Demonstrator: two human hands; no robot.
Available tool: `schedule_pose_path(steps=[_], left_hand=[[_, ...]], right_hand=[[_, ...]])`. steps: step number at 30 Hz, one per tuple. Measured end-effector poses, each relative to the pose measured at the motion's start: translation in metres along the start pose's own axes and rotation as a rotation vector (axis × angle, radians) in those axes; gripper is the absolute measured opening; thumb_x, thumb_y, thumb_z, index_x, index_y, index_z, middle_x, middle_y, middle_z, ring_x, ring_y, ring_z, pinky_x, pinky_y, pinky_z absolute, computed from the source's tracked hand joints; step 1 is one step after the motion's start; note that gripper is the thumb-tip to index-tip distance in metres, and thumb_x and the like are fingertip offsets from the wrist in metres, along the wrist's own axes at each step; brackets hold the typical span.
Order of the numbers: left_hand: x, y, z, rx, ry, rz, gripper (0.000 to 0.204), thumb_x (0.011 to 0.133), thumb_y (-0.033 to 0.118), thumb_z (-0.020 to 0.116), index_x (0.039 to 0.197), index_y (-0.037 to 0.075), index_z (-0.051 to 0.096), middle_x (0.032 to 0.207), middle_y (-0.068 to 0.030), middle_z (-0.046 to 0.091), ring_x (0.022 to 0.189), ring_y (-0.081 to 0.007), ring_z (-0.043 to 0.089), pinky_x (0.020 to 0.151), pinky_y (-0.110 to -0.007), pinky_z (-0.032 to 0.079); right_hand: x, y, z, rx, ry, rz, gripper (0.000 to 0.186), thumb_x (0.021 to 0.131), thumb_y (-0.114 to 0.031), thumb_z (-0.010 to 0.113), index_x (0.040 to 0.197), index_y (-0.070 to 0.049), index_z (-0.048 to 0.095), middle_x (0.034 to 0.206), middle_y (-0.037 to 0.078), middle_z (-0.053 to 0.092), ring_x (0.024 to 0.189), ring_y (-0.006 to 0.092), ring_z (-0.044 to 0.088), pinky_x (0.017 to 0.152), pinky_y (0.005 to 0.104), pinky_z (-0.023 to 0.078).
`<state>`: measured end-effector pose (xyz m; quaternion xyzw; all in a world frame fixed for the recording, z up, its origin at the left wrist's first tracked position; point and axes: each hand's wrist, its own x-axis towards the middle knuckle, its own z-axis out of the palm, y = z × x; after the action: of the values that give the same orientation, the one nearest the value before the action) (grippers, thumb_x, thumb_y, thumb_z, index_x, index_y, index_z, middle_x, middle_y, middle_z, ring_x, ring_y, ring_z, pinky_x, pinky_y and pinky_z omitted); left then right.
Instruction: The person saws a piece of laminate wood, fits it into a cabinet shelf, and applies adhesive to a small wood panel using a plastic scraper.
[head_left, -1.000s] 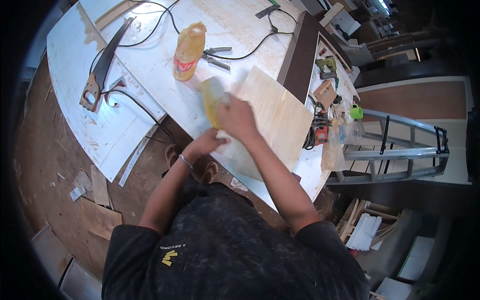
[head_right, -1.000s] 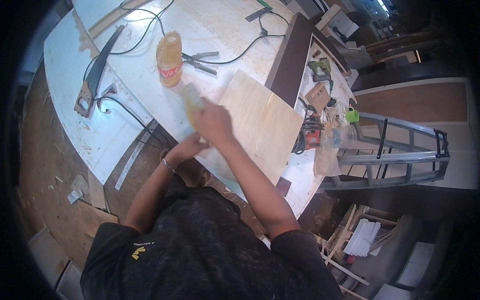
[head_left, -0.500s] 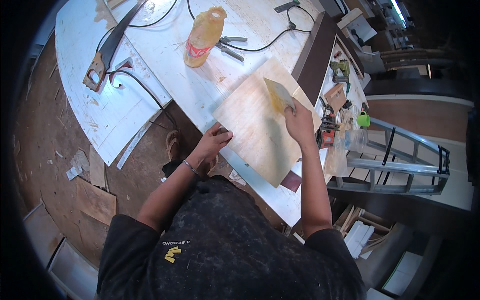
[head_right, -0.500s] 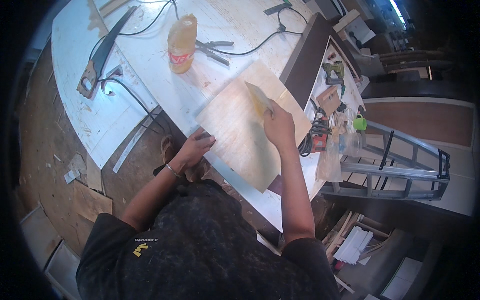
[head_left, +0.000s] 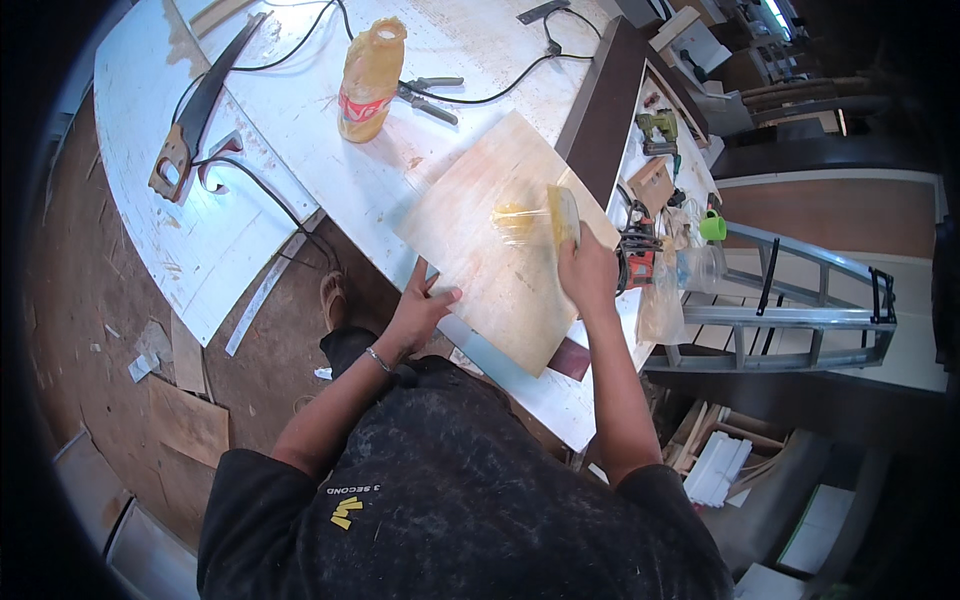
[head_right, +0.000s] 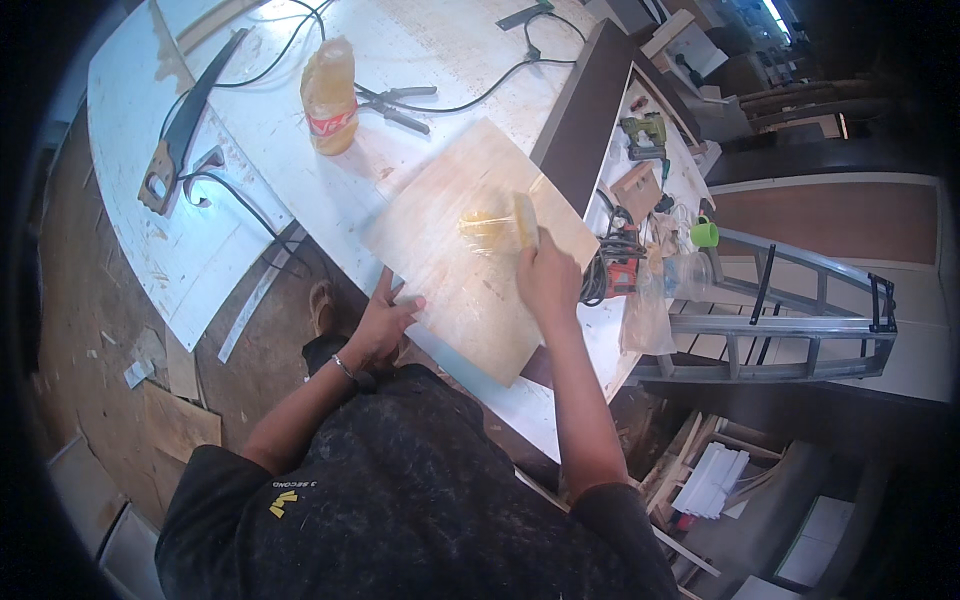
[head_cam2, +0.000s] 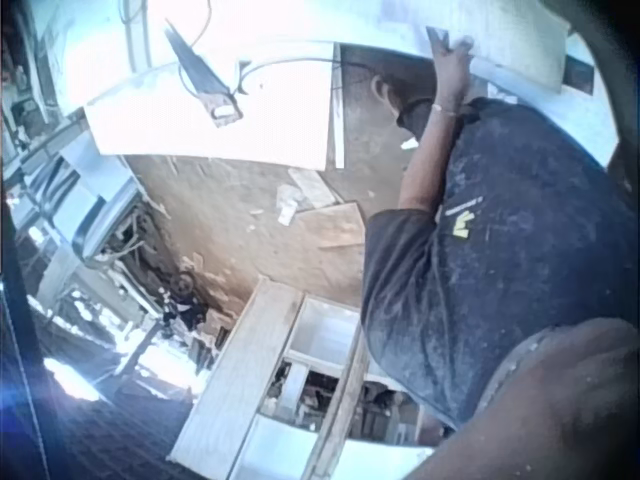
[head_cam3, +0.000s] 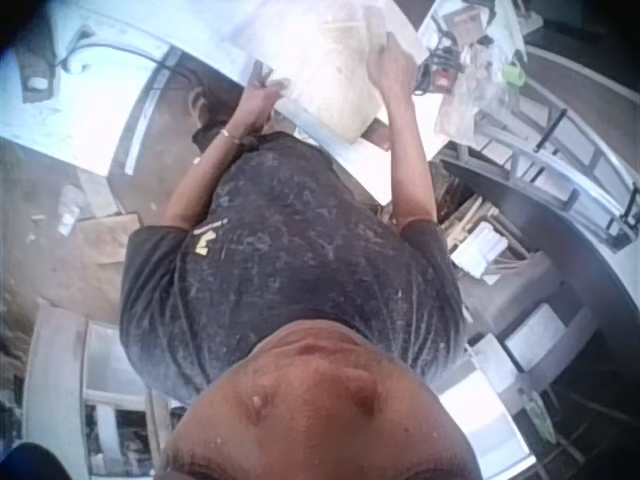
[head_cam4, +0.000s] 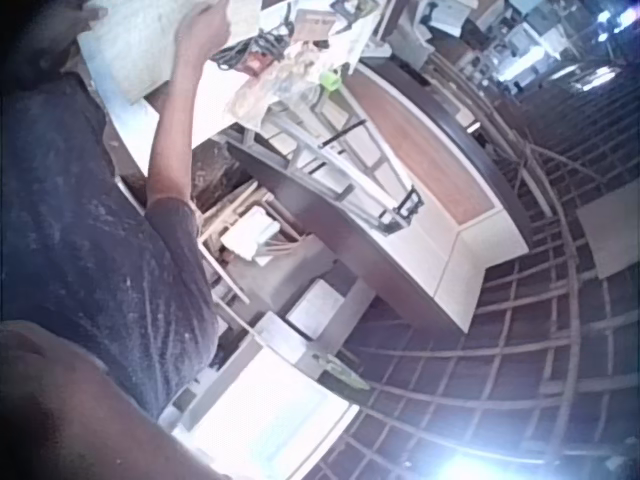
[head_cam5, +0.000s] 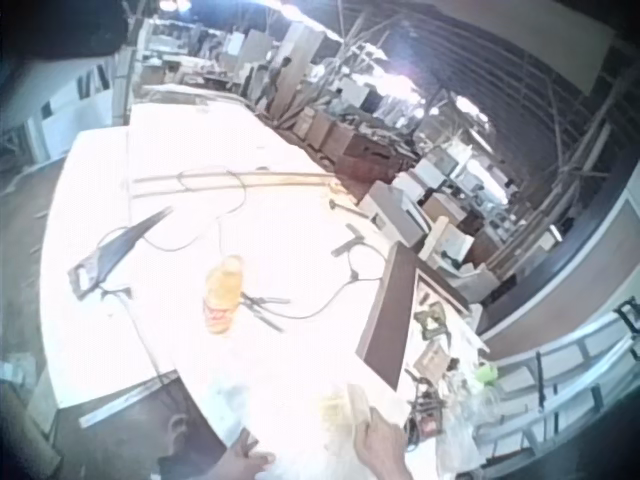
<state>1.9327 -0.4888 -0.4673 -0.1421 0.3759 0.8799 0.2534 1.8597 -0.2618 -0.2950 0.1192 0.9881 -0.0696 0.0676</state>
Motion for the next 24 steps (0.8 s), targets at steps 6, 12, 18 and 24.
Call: schedule_pose_path(steps=[6,12,18,24], left_hand=[[-0.008,0.011,0.016,0.297,-0.033,0.030,0.103,0.098,0.007,0.070,0.171,0.013,-0.003,0.164,-0.0221,0.037,0.129,-0.0277,0.059,0.093,-0.038,0.060],[-0.024,0.030,0.036,0.248,-0.132,0.061,0.101,0.099,0.008,0.066,0.170,0.014,-0.006,0.160,-0.0205,0.040,0.125,-0.0282,0.061,0.087,-0.037,0.063],[-0.018,0.024,0.025,0.283,-0.081,0.086,0.093,0.100,0.008,0.066,0.169,0.009,0.003,0.157,-0.0195,0.043,0.125,-0.0265,0.062,0.084,-0.037,0.065],[-0.014,0.028,0.000,-0.048,-0.147,-0.054,0.069,0.100,0.005,0.067,0.160,0.000,0.032,0.156,-0.0169,0.048,0.134,-0.0258,0.058,0.109,-0.039,0.054]], right_hand=[[0.055,-0.033,0.035,0.078,-0.070,-0.109,0.044,0.095,-0.028,0.052,0.128,-0.003,0.069,0.101,0.031,0.074,0.098,0.0474,0.072,0.093,0.0562,0.055],[0.053,-0.123,0.007,0.151,-0.169,-0.372,0.036,0.093,-0.029,0.053,0.112,-0.005,0.073,0.092,0.028,0.073,0.089,0.0469,0.072,0.089,0.0539,0.055],[0.008,-0.171,0.002,0.033,-0.250,-0.657,0.031,0.093,-0.029,0.057,0.111,-0.009,0.071,0.086,0.025,0.073,0.083,0.0446,0.072,0.080,0.0549,0.056],[-0.008,-0.174,-0.008,0.548,-0.259,-0.577,0.033,0.094,-0.027,0.058,0.110,-0.001,0.070,0.087,0.026,0.073,0.083,0.0430,0.074,0.077,0.0492,0.057]])
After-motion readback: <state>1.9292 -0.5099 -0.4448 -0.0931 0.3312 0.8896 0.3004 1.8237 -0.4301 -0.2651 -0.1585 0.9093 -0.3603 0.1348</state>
